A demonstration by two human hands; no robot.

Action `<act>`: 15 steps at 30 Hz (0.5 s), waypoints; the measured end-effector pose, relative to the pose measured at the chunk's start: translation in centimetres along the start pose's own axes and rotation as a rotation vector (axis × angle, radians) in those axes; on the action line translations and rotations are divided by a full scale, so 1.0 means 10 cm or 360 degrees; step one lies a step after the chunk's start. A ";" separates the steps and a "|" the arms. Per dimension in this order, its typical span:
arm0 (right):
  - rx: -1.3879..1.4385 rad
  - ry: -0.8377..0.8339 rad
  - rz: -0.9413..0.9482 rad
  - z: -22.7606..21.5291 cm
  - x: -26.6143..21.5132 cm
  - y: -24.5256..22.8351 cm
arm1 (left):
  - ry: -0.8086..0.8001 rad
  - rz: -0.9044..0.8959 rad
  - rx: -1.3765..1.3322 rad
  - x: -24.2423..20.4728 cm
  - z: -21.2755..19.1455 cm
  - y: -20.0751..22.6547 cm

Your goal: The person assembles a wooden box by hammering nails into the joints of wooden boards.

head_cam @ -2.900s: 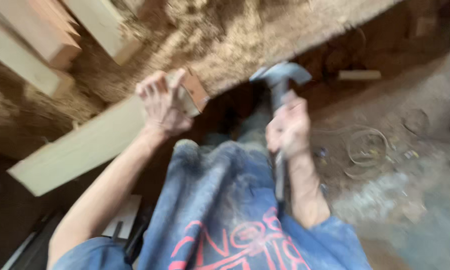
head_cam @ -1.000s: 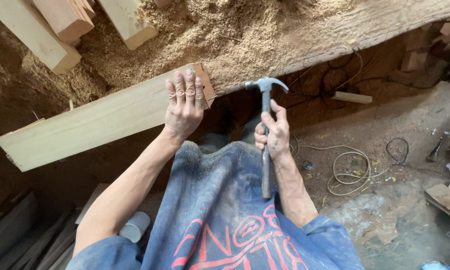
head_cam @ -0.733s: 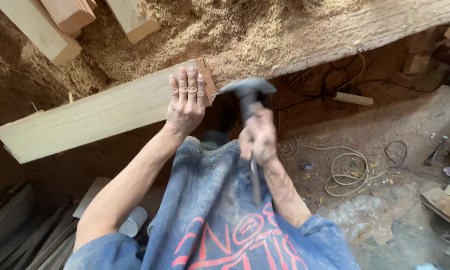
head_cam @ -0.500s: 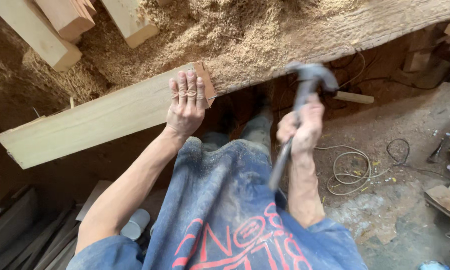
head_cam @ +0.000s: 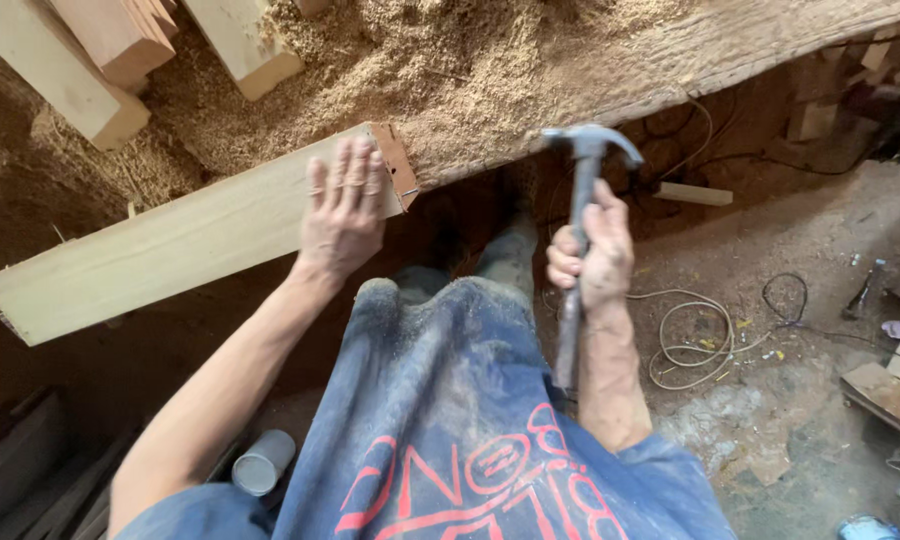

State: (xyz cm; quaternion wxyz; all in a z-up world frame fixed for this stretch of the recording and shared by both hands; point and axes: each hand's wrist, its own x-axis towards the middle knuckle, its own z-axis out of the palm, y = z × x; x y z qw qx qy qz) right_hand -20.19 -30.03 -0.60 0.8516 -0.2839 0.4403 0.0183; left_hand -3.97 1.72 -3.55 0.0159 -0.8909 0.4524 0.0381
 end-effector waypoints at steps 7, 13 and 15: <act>0.0063 0.0228 -0.0132 0.19 0.06 0.27 | 0.0078 0.0113 0.0250 -0.14 0.03 -0.05; -0.0327 0.0122 0.0319 0.50 -0.10 0.26 | 0.0122 0.0100 0.0254 -0.12 0.08 0.03; -0.0084 0.0346 0.0079 0.38 0.02 0.09 | 0.0155 0.0097 0.0284 -0.11 0.06 0.05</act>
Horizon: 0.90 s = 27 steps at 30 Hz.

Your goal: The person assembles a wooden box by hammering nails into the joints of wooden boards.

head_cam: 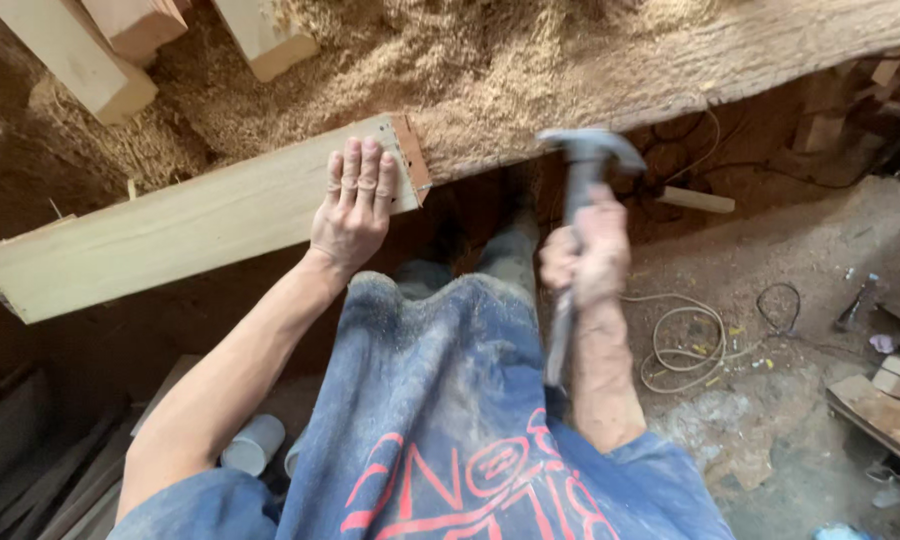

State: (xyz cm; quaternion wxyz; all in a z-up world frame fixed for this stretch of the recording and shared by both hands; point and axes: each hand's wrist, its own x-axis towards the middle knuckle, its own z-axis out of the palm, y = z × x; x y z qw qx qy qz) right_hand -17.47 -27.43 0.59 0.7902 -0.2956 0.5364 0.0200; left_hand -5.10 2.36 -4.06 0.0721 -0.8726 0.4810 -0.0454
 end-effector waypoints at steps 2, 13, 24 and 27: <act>0.0329 0.0117 -0.0283 -0.04 0.11 -0.03 | 0.0014 0.0007 0.0006 0.03 -0.01 -0.02; 0.0308 0.0081 -0.0390 -0.25 0.24 0.09 | 0.0051 0.0012 -0.0004 0.06 -0.01 0.01; 0.0049 -0.0060 -0.0107 0.02 -0.03 0.46 | 0.0035 0.0029 -0.0020 0.08 -0.06 0.04; -0.0084 -0.0429 0.0262 0.13 -0.33 0.67 | 0.0012 0.0045 -0.0080 0.00 -0.09 0.07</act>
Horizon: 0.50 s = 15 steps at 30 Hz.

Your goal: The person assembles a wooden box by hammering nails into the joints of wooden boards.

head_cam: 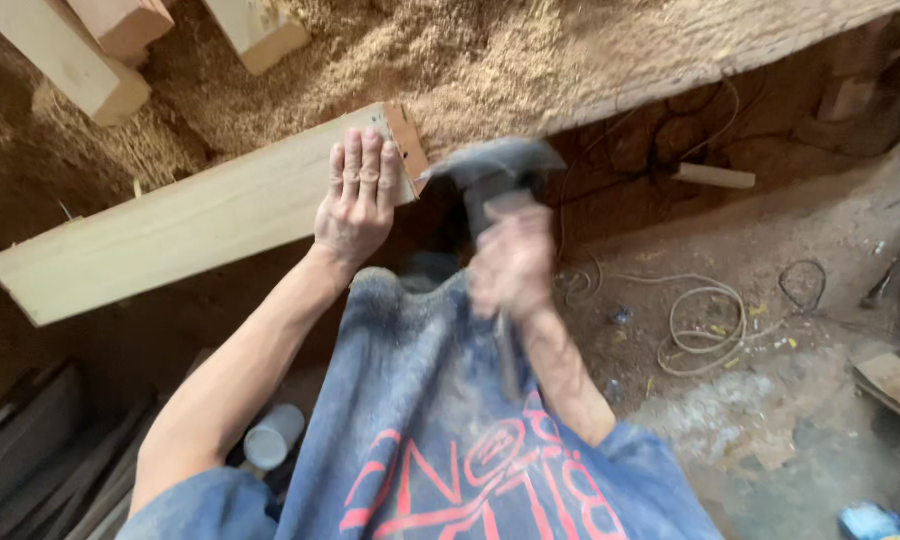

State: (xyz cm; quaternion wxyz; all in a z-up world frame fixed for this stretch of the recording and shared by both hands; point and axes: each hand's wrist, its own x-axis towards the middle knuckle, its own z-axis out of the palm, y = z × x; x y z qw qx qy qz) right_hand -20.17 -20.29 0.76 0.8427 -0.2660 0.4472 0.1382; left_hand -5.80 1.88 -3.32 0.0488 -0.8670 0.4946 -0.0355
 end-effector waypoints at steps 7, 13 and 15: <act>0.0471 0.0311 -0.0580 -0.56 0.30 -0.45 | 0.0050 0.0010 0.0125 0.07 0.13 -0.02; -0.0041 -0.0255 0.0181 -0.04 0.10 -0.14 | -0.0014 -0.0003 0.0063 0.18 0.06 -0.06; -0.0092 -0.0070 -0.0197 -0.10 0.17 -0.26 | -0.0040 -0.0022 0.0044 0.16 0.06 -0.07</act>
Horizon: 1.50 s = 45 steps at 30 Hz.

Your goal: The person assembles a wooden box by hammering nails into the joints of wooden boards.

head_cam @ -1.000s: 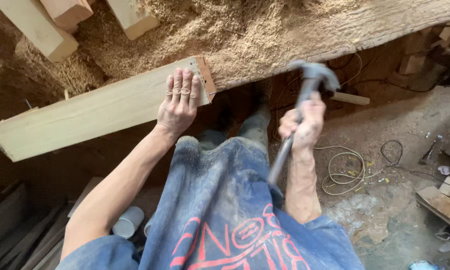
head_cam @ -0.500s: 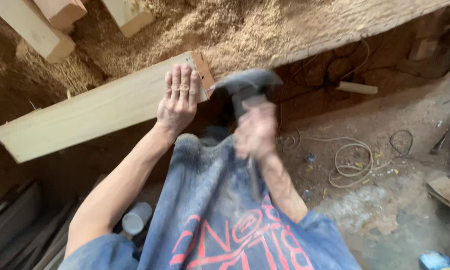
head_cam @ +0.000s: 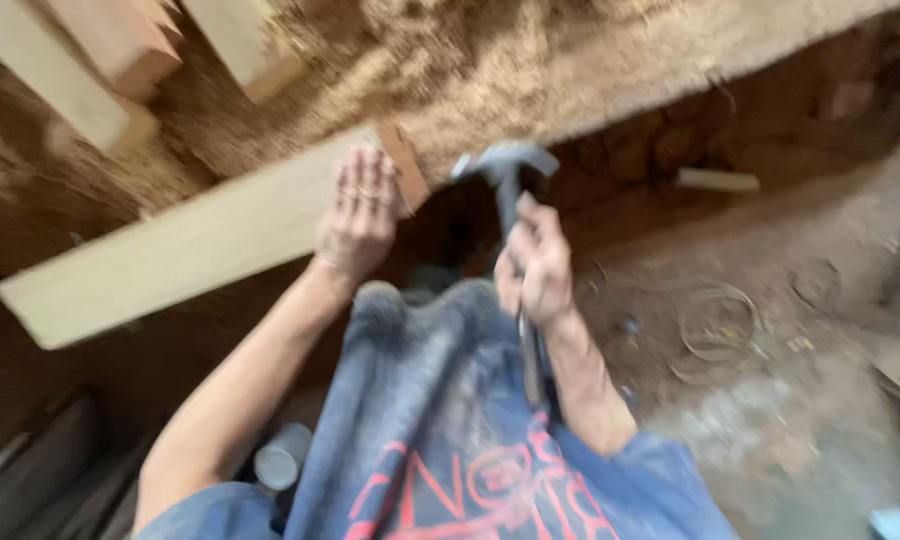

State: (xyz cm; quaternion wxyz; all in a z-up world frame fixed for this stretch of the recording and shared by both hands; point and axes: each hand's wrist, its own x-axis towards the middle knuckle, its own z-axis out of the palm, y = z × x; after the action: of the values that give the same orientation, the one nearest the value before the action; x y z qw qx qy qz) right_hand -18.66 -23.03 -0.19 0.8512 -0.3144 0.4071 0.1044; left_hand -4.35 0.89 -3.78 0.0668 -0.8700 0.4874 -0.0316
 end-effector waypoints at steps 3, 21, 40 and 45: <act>0.0014 0.0304 -0.0220 -0.25 0.01 -0.28 | -0.0348 -0.0097 -0.0295 -0.08 -0.12 -0.02; 0.0392 0.0553 -0.0621 -0.77 0.25 -0.26 | -0.0171 -0.0331 -0.0516 -0.24 -0.35 -0.68; -0.0328 -0.0108 0.0066 0.04 -0.19 0.10 | -0.0280 -0.0396 -0.0553 -0.25 -0.28 -0.50; 0.0250 0.0542 -0.0388 -0.34 0.05 -0.33 | -0.0236 -0.0369 -0.0467 -0.20 -0.27 -0.63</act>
State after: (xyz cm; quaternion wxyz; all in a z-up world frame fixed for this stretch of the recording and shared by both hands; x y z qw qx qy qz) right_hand -19.08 -27.75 -0.69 0.7983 -0.3071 0.5109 -0.0858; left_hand -0.42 5.64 -0.21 -0.0291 -0.9206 0.3772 0.0964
